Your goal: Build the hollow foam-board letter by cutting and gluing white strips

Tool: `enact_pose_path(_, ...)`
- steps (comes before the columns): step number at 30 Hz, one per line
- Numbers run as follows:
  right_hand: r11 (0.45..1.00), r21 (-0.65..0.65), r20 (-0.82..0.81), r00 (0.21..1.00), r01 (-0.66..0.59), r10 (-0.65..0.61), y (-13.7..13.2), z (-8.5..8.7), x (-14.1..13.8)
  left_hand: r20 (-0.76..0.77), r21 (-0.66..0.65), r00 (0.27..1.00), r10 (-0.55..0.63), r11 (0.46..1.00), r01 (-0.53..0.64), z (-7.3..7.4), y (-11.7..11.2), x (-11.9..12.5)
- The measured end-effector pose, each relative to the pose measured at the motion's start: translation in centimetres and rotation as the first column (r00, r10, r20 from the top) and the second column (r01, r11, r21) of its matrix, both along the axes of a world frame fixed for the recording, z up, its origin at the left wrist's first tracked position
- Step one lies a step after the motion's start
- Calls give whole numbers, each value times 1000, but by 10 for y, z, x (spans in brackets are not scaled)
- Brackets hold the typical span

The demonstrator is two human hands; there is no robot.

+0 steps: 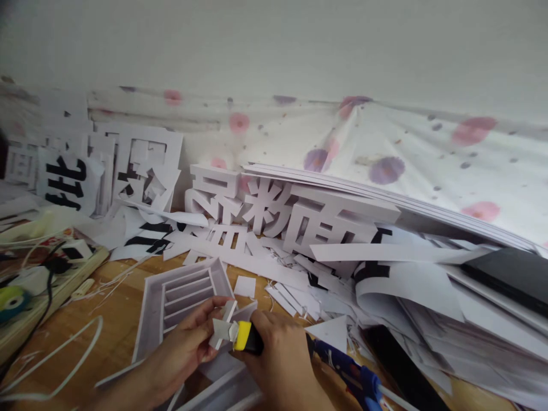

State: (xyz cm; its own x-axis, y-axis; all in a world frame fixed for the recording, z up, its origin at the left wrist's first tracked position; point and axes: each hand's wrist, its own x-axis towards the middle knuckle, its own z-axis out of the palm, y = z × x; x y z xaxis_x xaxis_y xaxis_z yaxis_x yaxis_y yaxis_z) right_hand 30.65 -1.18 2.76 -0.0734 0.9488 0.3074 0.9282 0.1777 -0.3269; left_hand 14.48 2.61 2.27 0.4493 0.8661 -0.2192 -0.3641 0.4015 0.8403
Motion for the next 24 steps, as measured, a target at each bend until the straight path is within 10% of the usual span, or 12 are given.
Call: enact_pose_path(24,984,56,45,984,170,-172,13,-1,23,-48,59,989,-139,988,141,21,-13,-10)
